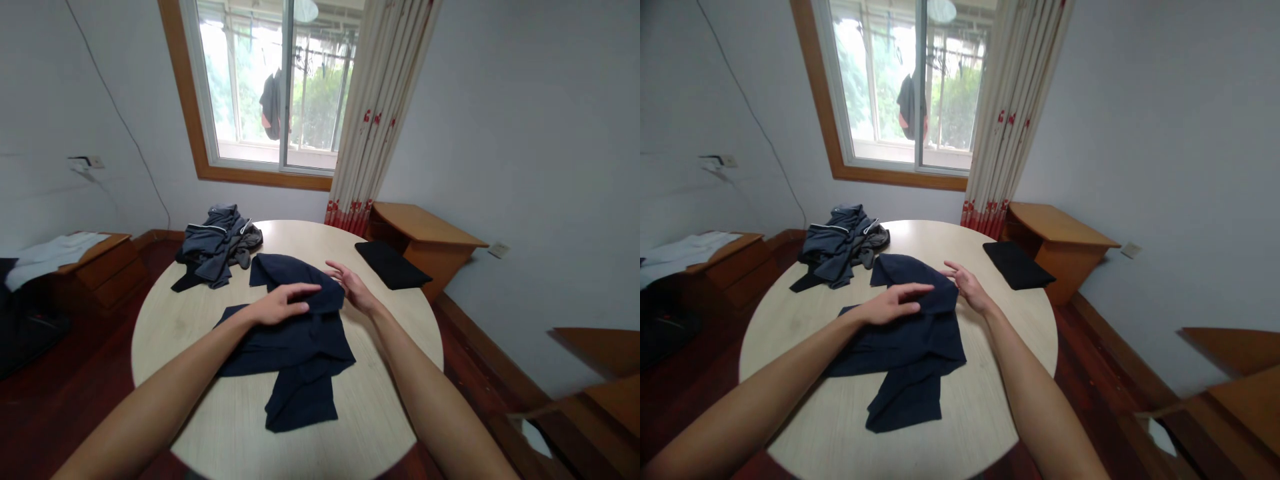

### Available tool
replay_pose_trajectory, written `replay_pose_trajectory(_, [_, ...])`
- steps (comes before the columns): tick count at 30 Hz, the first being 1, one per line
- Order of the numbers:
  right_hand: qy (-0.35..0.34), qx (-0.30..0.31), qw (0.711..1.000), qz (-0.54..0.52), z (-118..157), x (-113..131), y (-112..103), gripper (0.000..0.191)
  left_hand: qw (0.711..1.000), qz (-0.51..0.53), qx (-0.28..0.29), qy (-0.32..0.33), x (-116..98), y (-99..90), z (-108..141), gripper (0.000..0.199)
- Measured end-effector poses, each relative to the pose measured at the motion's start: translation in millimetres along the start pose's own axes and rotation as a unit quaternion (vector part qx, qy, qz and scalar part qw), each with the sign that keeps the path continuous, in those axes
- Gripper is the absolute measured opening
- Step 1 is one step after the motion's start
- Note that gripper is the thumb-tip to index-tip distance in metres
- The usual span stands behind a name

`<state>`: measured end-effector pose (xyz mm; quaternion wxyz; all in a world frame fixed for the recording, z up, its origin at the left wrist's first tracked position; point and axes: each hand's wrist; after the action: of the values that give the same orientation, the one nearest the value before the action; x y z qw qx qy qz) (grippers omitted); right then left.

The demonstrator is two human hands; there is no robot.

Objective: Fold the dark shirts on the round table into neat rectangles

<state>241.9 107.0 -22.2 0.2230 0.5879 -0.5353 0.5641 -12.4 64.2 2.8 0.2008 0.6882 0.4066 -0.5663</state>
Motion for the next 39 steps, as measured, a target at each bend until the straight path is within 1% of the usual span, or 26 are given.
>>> replay_pose_trajectory(1, [-0.012,0.003,1.000,0.017,1,2,-1,0.094,0.999,-0.019,0.049,-0.001,-2,8.8,0,0.051])
replay_pose_trajectory(2, [-0.024,0.010,0.999,0.038,2,5,-2,0.089,0.996,-0.032,0.082,-0.001,-4,14.4,0,0.049])
replay_pose_trajectory(3, [-0.032,0.019,0.997,0.062,3,6,-1,0.082,0.994,-0.041,0.100,-0.001,-6,16.1,0,0.047])
replay_pose_trajectory(4, [-0.034,0.028,0.995,0.087,3,7,0,0.071,0.994,-0.045,0.104,-0.003,-6,13.7,0,0.045])
replay_pose_trajectory(5, [-0.030,0.036,0.993,0.106,3,7,1,0.060,0.994,-0.047,0.095,-0.010,-4,7.1,0,0.043])
replay_pose_trajectory(6, [-0.021,0.045,0.992,0.116,3,6,2,0.051,0.996,-0.053,0.072,-0.017,-1,-3.2,-1,0.041])
replay_pose_trajectory(7, [-0.010,0.050,0.991,0.120,2,4,3,0.046,0.997,-0.068,0.035,-0.025,3,-16.3,-1,0.040])
replay_pose_trajectory(8, [0.000,0.049,0.991,0.121,1,2,3,0.043,0.995,-0.095,-0.017,-0.031,10,-31.2,-1,0.039])
replay_pose_trajectory(9, [0.006,0.041,0.992,0.122,0,-1,2,0.041,0.986,-0.143,-0.086,-0.030,18,-46.5,-1,0.038])
replay_pose_trajectory(10, [0.009,0.026,0.992,0.124,-1,-4,0,0.040,0.966,-0.202,-0.155,-0.033,27,-61.1,-1,0.038])
replay_pose_trajectory(11, [0.008,0.008,0.992,0.127,-2,-7,-3,0.040,0.940,-0.256,-0.220,-0.041,37,-73.7,0,0.041])
replay_pose_trajectory(12, [0.005,-0.012,0.991,0.131,-4,-10,-6,0.039,0.914,-0.303,-0.262,-0.061,46,-83.6,1,0.047])
replay_pose_trajectory(13, [0.004,-0.030,0.990,0.135,-5,-13,-8,0.039,0.891,-0.341,-0.288,-0.089,56,-90.3,2,0.055])
replay_pose_trajectory(14, [0.005,-0.047,0.989,0.138,-7,-16,-11,0.039,0.872,-0.370,-0.298,-0.120,64,-93.8,2,0.063])
replay_pose_trajectory(15, [0.011,-0.063,0.988,0.141,-8,-19,-13,0.039,0.860,-0.391,-0.293,-0.149,71,-94.4,2,0.068])
replay_pose_trajectory(16, [0.019,-0.078,0.986,0.143,-9,-23,-14,0.039,0.853,-0.406,-0.280,-0.170,77,-92.9,1,0.067])
replay_pose_trajectory(18, [0.042,-0.104,0.984,0.141,-10,-31,-14,0.040,0.857,-0.416,-0.244,-0.180,83,-86.2,-3,0.052])
replay_pose_trajectory(20, [0.061,-0.116,0.984,0.125,-9,-36,-11,0.041,0.878,-0.396,-0.215,-0.162,86,-78.9,-8,0.033])
replay_pose_trajectory(22, [0.069,-0.101,0.987,0.105,-7,-38,-5,0.041,0.906,-0.345,-0.201,-0.144,88,-73.1,-14,0.027])
replay_pose_trajectory(24, [0.062,-0.067,0.992,0.089,-6,-35,2,0.041,0.936,-0.263,-0.195,-0.127,89,-68.0,-19,0.031])
replay_pose_trajectory(27, [0.037,-0.013,0.997,0.067,-7,-24,14,0.044,0.972,-0.094,-0.200,-0.084,91,-56.8,-26,0.048])
replay_pose_trajectory(30, [0.033,0.029,0.999,0.028,-6,-13,26,0.049,0.977,0.061,-0.193,-0.064,87,-39.2,-28,0.062])
replay_pose_trajectory(33, [0.035,0.081,0.996,-0.033,-3,-5,36,0.057,0.968,0.161,-0.176,-0.084,75,-20.1,-26,0.076])
replay_pose_trajectory(35, [0.028,0.111,0.991,-0.065,0,0,40,0.062,0.960,0.197,-0.172,-0.098,64,-11.1,-23,0.078])
replay_pose_trajectory(36, [0.025,0.116,0.990,-0.071,1,2,41,0.062,0.958,0.204,-0.173,-0.104,60,-8.8,-22,0.075])
replay_pose_trajectory(39, [0.027,0.083,0.994,-0.063,0,4,36,0.052,0.958,0.193,-0.192,-0.087,48,-11.5,-21,0.063])
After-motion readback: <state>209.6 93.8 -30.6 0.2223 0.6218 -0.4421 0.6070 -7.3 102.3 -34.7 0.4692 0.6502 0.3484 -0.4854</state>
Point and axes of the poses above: each hand's wrist, its own z-axis away from the middle knuckle, its own y-axis out of the palm, x = y × z, and after that the axes turned 9 degrees about z, right-handed
